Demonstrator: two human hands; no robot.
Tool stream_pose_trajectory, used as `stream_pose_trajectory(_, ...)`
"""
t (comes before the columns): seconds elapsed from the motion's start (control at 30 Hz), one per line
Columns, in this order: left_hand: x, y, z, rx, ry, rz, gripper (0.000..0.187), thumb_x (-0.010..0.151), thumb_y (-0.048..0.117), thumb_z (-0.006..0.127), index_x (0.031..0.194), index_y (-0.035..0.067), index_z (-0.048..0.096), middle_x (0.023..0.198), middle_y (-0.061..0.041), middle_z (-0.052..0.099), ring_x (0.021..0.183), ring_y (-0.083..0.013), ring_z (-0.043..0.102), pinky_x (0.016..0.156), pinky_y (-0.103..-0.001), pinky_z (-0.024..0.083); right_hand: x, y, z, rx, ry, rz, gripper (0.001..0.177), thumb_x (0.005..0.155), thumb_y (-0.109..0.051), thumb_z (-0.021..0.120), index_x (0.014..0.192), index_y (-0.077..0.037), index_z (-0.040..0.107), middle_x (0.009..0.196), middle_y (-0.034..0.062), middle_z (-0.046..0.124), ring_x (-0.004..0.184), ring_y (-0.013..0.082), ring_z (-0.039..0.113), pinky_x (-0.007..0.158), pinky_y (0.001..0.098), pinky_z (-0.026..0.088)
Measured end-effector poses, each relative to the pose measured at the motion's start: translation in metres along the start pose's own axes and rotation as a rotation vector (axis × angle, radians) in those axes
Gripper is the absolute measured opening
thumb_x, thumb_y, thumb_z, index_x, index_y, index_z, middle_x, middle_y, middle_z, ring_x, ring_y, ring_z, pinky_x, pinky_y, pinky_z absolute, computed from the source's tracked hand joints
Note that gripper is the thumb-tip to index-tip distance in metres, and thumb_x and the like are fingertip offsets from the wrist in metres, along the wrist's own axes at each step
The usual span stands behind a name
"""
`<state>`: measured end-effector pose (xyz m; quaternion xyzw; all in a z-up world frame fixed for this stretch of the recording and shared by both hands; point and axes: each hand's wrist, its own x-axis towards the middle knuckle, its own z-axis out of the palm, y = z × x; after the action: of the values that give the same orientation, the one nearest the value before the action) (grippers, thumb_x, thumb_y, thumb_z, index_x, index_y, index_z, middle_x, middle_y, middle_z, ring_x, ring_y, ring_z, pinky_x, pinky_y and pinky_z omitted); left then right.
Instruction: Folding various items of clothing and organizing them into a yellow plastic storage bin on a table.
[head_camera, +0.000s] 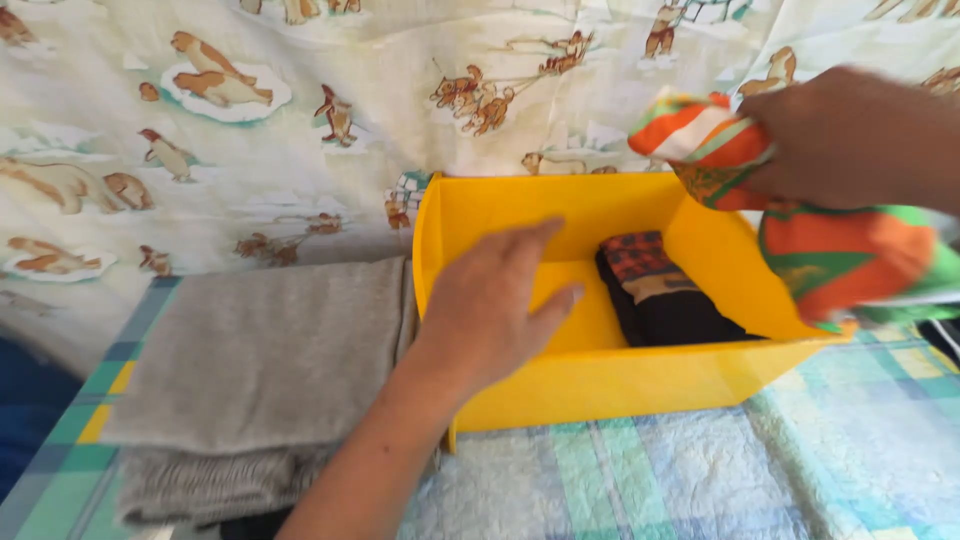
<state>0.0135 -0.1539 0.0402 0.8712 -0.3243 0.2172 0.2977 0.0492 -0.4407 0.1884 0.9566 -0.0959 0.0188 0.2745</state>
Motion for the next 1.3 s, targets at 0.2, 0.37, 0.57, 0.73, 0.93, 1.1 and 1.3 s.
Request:
stream_pose_trajectory(0.2, -0.045, 0.024, -0.025, -0.15, 0.494, 0.134, 0.043, 0.101, 0.033, 0.064, 0.135, 0.007, 0.059, 0.134, -0.012, 0.068, 0.128, -0.0311, 0.065, 0.115, -0.044, 0.049, -0.084, -0.012, 0.04, 0.009, 0.301, -0.211, 0.065, 0.054, -0.068, 0.066, 0.117, -0.052, 0.063, 0.09, -0.0126, 0.08, 0.092, 0.0167, 0.081, 0.083, 0.0344, 0.062)
stream_pose_trajectory(0.37, -0.112, 0.069, -0.05, -0.146, 0.274, 0.265, 0.089, 0.084, 0.066, 0.066, 0.148, 0.007, 0.047, 0.153, -0.012, 0.056, 0.151, -0.0376, 0.055, 0.131, -0.057, 0.041, -0.163, -0.034, 0.08, 0.192, 0.296, -0.523, 0.08, 0.054, -0.049, 0.075, 0.129, -0.057, 0.049, 0.103, -0.0258, 0.071, 0.083, 0.0185, 0.08, 0.06, 0.0482, 0.068)
stream_pose_trajectory(0.57, -0.158, 0.096, -0.018, 0.222, 0.06, 0.287, 0.076, 0.101, 0.063, 0.041, 0.147, 0.004, 0.054, 0.137, -0.018, 0.066, 0.124, -0.0367, 0.065, 0.098, -0.05, 0.048, -0.188, -0.087, 0.131, 0.362, 0.307, -1.149, 0.087, 0.059, -0.017, 0.076, 0.143, -0.016, 0.052, 0.093, 0.0033, 0.067, 0.075, 0.0302, 0.072, 0.066, 0.0482, 0.06)
stream_pose_trajectory(0.73, -0.171, 0.072, 0.008, 0.391, 0.079, 0.234, 0.024, 0.085, 0.014, 0.069, 0.109, 0.01, 0.073, 0.091, -0.005, 0.071, 0.089, -0.0288, 0.067, 0.089, -0.046, 0.051, -0.19, -0.121, 0.141, 0.099, 0.469, -1.159, 0.03, 0.078, -0.001, 0.066, 0.104, -0.012, 0.056, 0.075, 0.0008, 0.06, 0.056, 0.0254, 0.065, 0.044, 0.0429, 0.052)
stream_pose_trajectory(0.93, -0.183, 0.037, 0.021, 0.55, 0.179, 0.343, 0.012, 0.099, 0.01, 0.067, 0.108, 0.006, 0.074, 0.104, -0.009, 0.071, 0.098, -0.0274, 0.068, 0.079, -0.039, 0.057, -0.202, -0.157, 0.141, 0.035, 0.991, -0.898, 0.047, 0.098, -0.018, 0.05, 0.142, -0.003, 0.055, 0.123, 0.019, 0.063, 0.096, 0.034, 0.065, 0.084, 0.046, 0.055)
stream_pose_trajectory(1.1, -0.206, 0.017, 0.044, 0.703, -0.068, 0.258, 0.021, 0.089, 0.012, 0.074, 0.11, 0.009, 0.073, 0.104, -0.009, 0.072, 0.101, -0.026, 0.068, 0.074, -0.037, 0.058, -0.21, -0.167, 0.212, 0.202, 0.803, -0.899, 0.055, 0.093, -0.024, 0.048, 0.147, -0.016, 0.049, 0.139, 0.0202, 0.057, 0.119, 0.0408, 0.059, 0.098, 0.0551, 0.049)
stream_pose_trajectory(1.3, -0.207, 0.013, 0.039, 0.761, -0.089, 0.293, 0.023, 0.091, 0.014, 0.068, 0.114, 0.009, 0.073, 0.112, -0.013, 0.074, 0.101, -0.0289, 0.069, 0.074, -0.039, 0.057, -0.211, -0.126, 0.231, 0.342, 0.768, -0.823, 0.046, 0.092, -0.008, 0.049, 0.138, -0.007, 0.054, 0.126, 0.0188, 0.061, 0.117, 0.0391, 0.062, 0.104, 0.0513, 0.05)
